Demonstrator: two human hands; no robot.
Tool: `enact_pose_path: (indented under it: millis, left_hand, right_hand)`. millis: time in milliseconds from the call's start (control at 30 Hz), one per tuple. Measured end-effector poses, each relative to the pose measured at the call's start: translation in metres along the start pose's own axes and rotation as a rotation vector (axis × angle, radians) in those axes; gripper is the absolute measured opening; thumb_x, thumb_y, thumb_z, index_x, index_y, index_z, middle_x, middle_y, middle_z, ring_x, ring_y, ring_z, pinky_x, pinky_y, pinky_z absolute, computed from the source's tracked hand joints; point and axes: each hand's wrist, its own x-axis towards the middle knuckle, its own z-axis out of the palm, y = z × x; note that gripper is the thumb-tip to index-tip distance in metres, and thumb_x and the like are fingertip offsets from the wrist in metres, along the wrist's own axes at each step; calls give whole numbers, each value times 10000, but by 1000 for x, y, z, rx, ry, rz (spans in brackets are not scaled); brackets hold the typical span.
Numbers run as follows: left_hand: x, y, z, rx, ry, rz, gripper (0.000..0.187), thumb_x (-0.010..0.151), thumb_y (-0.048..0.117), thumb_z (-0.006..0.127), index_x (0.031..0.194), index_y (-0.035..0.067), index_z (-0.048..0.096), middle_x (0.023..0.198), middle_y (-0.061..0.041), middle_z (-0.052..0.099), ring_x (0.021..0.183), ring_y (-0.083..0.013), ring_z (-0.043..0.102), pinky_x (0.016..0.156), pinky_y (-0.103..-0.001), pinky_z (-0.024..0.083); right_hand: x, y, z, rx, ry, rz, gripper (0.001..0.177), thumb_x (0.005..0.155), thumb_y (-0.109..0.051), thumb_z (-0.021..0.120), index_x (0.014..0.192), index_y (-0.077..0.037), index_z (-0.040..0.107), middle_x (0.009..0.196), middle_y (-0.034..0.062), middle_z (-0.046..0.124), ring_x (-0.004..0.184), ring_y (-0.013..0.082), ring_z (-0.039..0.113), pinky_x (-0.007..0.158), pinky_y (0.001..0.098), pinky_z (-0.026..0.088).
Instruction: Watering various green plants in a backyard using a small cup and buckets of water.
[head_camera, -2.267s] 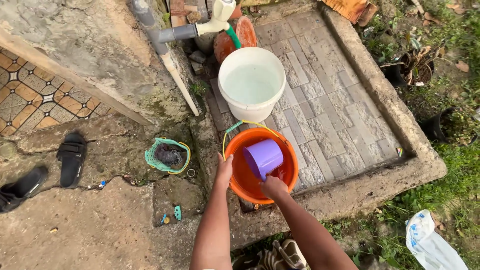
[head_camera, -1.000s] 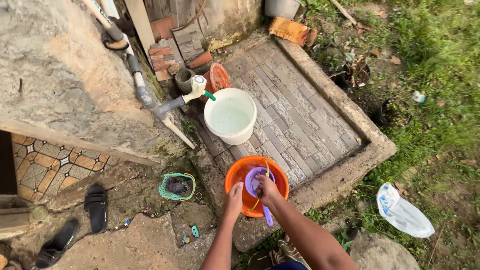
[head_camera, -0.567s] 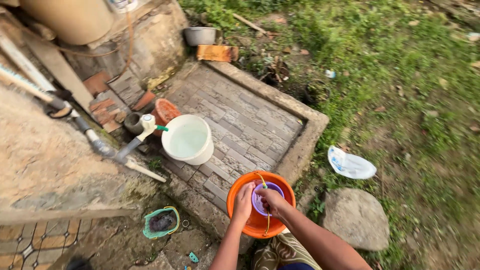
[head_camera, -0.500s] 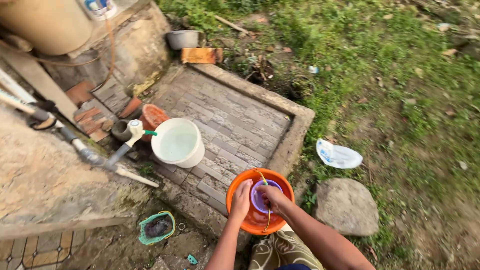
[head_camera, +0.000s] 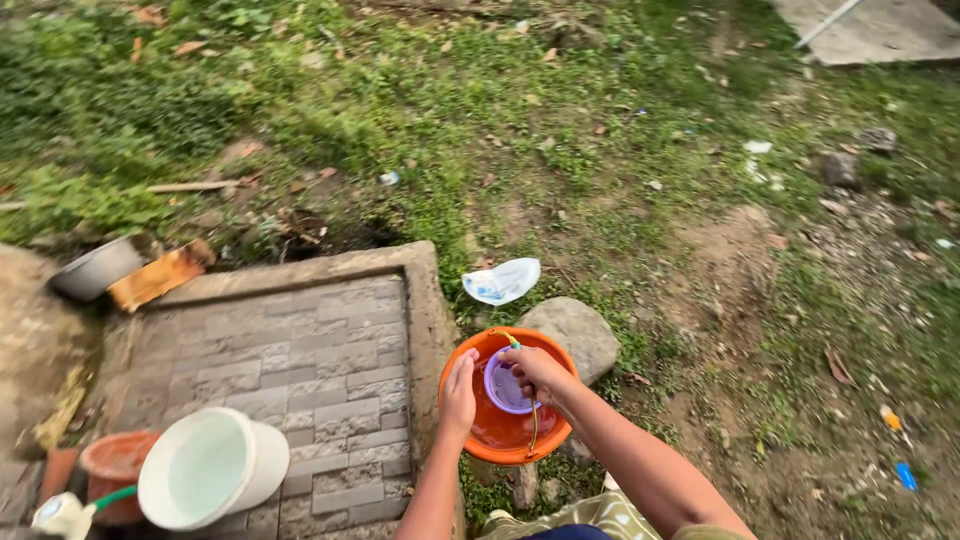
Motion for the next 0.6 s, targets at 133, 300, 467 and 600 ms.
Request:
enact_pose_path:
  millis: [133, 300, 467, 600]
  left_hand:
    - [21, 30, 66, 18, -117, -6, 493, 1066, 309, 446, 1385, -43, 578, 1406, -165, 637, 1333, -246, 580, 1136, -360, 419]
    - [21, 131, 168, 99, -266, -207, 575, 1066, 386, 326, 1520, 43, 411, 1543, -105, 475, 1435, -211, 433, 1169, -348, 326]
    - [67, 64, 254, 64, -407, -11, 566, 1082, 342, 335, 1513, -12, 426, 1536, -159, 513, 1450, -243, 464, 1189, -342, 329]
    - [78, 71, 335, 98, -477, 29, 547, 1086, 326, 349, 1494, -23, 456, 1532, -162, 524, 1441, -236, 469, 1189, -338, 326]
  right_hand:
    - [-32, -23, -56, 135, 60, -86, 143, 920, -263, 702, 861, -183, 599, 654, -88, 390, 485, 48, 278, 432, 240, 193]
    - [-79, -56, -133, 301, 136, -150, 201, 931, -239, 708, 877, -158, 532, 646, -89, 399, 488, 36, 278, 437, 232, 195]
    - [-105, -79, -217, 521, 136, -201, 192, 914, -234, 707, 889, -134, 545, 631, -91, 378, 480, 32, 280, 435, 225, 186]
    - [-124, -91, -288, 652, 159, -245, 191, 900, -220, 709, 908, -134, 538, 624, -95, 376, 476, 26, 291, 435, 222, 192]
